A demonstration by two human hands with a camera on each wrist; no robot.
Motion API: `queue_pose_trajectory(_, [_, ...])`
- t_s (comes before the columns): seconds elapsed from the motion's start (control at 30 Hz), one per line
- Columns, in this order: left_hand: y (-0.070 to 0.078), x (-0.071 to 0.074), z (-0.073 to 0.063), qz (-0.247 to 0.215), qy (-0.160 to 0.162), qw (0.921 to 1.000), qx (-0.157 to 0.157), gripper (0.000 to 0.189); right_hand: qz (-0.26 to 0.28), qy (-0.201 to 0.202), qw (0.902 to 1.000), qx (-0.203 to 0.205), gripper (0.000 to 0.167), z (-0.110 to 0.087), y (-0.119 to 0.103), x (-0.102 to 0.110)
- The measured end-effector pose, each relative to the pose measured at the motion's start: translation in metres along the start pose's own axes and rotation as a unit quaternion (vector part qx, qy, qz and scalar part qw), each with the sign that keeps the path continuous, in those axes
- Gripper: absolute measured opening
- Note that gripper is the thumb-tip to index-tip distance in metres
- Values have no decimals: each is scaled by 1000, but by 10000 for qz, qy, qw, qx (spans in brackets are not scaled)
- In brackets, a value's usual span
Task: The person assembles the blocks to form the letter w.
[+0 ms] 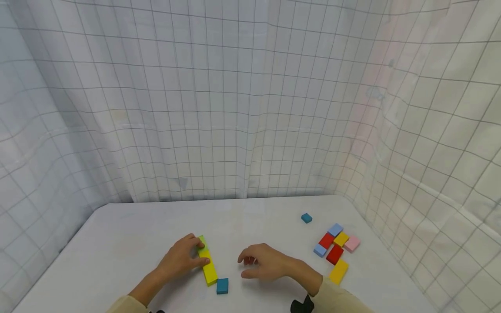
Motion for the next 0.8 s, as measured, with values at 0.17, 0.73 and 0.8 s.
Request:
queue_pose_trajectory(0.17, [-1,-1,1,30,-31,10000,14,40,34,394,9991,-132,27,-18,13,16])
queue_pose_trajectory(0.73, [-2,-2,2,7,12,10000,-11,40,-378,1404,9879,-546,28,-92,65,70])
queue_pose_trajectory(0.8, [-2,-2,2,-7,21,10000,-26,40,-463,1503,9858,-588,28,-103,70,78])
Point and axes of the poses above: each hand's wrist, its own z-axis towards the middle knuckle, its own x-axis out of the back of the hand, y = z × x, the point moved 3 cm from there along z, towards the middle knuckle, and after that the axes turned 9 degrees about x, right-handed, at the moved point
